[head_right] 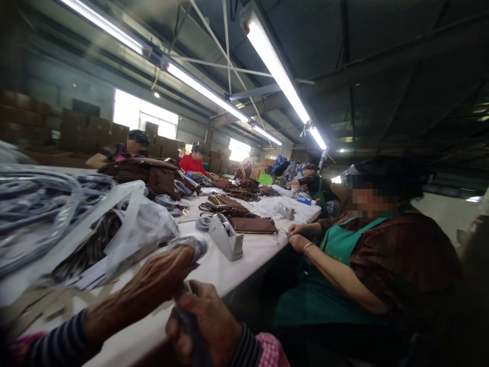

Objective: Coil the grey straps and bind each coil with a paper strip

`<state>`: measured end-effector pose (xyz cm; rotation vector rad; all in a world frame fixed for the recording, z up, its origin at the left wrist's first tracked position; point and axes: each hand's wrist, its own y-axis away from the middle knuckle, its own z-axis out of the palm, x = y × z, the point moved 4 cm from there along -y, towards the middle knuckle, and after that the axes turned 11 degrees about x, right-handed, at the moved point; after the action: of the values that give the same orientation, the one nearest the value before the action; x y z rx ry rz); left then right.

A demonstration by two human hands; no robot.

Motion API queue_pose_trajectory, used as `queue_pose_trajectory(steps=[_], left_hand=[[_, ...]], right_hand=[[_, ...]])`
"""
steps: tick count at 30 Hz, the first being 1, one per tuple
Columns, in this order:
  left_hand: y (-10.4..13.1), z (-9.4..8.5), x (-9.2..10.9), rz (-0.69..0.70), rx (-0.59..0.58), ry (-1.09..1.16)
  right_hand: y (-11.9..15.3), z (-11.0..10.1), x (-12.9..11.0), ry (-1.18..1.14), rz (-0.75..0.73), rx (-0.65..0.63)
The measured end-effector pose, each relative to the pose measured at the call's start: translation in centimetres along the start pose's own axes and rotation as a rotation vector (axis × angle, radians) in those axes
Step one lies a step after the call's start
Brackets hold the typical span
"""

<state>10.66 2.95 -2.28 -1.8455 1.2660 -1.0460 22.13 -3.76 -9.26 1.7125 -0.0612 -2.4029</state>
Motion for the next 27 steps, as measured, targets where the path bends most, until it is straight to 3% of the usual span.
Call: queue_pose_trajectory(steps=[3,7,11,19,22,27], left_hand=[[0.9,0.9,-0.2,0.164,-0.122,-0.156],[1.4,1.4,-1.4,0.078,-0.257,-0.25],[1.7,2.1,-2.7,-0.036,-0.362,-0.264],[3.2,3.7,-5.9,-0.165,-0.573,-0.165],[3.5,5.4,-7.7,-0.078,-0.582,-0.131],[2.8,8.6,-9.7,0.186,-0.59,-0.085]], right_hand=[[1.3,-2.1,-3.3,0.18,0.06,-0.041],[0.7,-5.5,-7.5,0.422,-0.067,0.035],[-1.5,-7.8,-9.5,0.657,-0.28,0.082],[-4.6,-8.6,-8.3,1.455,-0.894,0.062],[-6.0,-8.9,-7.0,1.738,-0.971,0.078],[-8.1,-10.4,-4.4,1.873,-0.93,-0.009]])
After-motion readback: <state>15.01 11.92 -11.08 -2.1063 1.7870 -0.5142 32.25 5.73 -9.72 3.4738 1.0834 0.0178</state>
